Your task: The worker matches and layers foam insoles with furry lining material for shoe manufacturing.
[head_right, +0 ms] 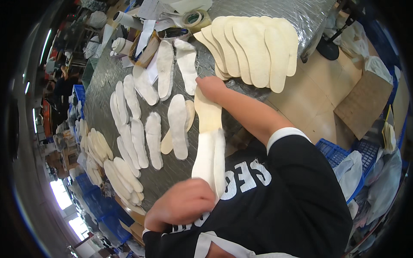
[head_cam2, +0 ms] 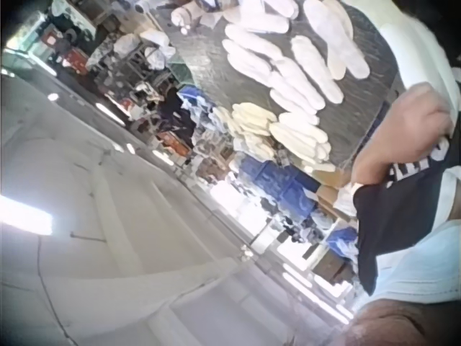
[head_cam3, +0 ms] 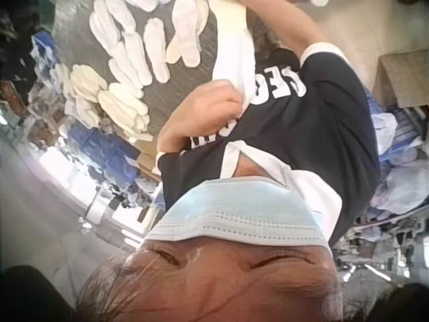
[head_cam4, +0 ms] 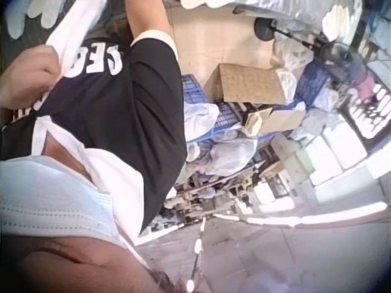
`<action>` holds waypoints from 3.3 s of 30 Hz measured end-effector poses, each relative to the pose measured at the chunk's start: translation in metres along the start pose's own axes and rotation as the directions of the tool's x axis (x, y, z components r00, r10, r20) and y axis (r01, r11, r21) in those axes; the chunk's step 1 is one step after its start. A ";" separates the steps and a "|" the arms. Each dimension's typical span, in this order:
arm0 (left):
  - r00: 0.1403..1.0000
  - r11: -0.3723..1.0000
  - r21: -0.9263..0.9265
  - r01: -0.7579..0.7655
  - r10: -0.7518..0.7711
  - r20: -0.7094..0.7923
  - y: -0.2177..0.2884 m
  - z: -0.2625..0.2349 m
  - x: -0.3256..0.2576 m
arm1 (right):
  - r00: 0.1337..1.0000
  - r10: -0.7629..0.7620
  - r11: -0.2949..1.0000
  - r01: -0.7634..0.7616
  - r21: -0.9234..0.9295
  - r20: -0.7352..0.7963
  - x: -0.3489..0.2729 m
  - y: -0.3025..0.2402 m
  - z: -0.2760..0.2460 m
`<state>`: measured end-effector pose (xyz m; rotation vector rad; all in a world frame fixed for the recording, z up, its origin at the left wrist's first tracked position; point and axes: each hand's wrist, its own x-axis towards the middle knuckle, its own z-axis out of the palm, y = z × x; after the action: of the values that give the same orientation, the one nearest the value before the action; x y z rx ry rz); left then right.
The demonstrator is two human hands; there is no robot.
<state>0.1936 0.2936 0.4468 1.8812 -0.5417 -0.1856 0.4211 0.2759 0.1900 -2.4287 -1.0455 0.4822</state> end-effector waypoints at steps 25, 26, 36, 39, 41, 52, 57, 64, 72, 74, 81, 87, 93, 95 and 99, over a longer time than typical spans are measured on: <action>0.579 0.848 -0.248 0.468 -0.506 -0.639 -0.148 -0.079 0.025 | 0.987 0.148 0.448 -0.011 0.894 -0.061 -0.049 0.034 -0.038; 0.575 0.838 -0.256 0.482 -0.523 -0.629 -0.156 -0.083 0.027 | 0.984 0.174 0.563 -0.078 0.823 -0.026 -0.069 0.038 -0.040; 0.385 0.714 -0.599 0.361 -0.700 -0.602 -0.199 -0.088 -0.003 | 0.988 0.122 0.951 -0.145 0.273 0.099 -0.165 0.031 -0.003; 0.371 0.702 -0.677 0.221 -0.702 -0.608 -0.208 -0.081 -0.021 | 0.981 0.165 0.920 -0.190 0.344 0.103 -0.162 0.017 -0.011; 0.403 0.690 -0.715 0.116 -0.690 -0.601 -0.213 -0.077 -0.033 | 0.961 0.184 0.923 -0.241 0.301 0.205 -0.154 0.013 -0.017; 0.517 0.662 -0.747 0.059 -0.660 -0.545 -0.243 -0.079 -0.050 | 0.938 0.134 0.986 -0.159 0.054 0.319 -0.124 0.006 -0.009; 0.325 0.569 -0.821 0.050 -0.787 -0.525 -0.264 -0.080 -0.036 | 0.961 -0.243 0.970 0.244 -0.008 -0.134 -0.154 0.021 -0.004; 0.350 0.567 -0.745 0.351 -0.818 -0.457 -0.275 -0.087 -0.037 | 0.916 -0.388 0.914 0.397 -0.084 0.107 -0.171 0.023 0.023; 0.317 0.501 -0.624 0.599 -0.865 -0.390 -0.274 -0.090 -0.041 | 0.925 -0.371 0.913 0.348 -0.211 -0.084 -0.178 0.037 0.022; 0.323 0.498 -0.608 0.619 -0.866 -0.382 -0.272 -0.082 -0.040 | 0.937 -0.334 0.922 0.302 -0.244 -0.103 -0.179 0.037 0.016; 0.364 0.571 -0.516 0.639 -0.815 -0.450 -0.260 -0.070 -0.043 | 0.957 -0.276 0.940 0.288 -0.186 0.085 -0.161 0.024 0.018; 0.373 0.508 -0.695 0.509 -0.858 -0.354 -0.249 -0.063 -0.058 | 0.962 -0.274 0.959 0.274 -0.077 0.011 -0.155 0.021 0.013; 0.320 0.297 -0.931 0.212 -0.921 -0.221 -0.251 -0.064 -0.046 | 0.994 -0.082 0.993 0.088 0.074 -0.078 -0.128 0.013 0.001; 0.307 0.230 -0.960 0.158 -0.936 -0.174 -0.252 -0.066 -0.045 | 0.996 -0.082 0.997 0.082 -0.006 -0.029 -0.119 0.013 -0.003; 0.382 0.237 -0.957 0.165 -0.910 -0.159 -0.253 -0.065 -0.046 | 0.998 -0.057 0.998 0.055 0.025 0.042 -0.117 0.015 -0.010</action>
<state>0.2483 0.4406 0.2325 0.8542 0.8792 -0.1479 0.3585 0.1767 0.2070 -2.3710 -1.1161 0.5271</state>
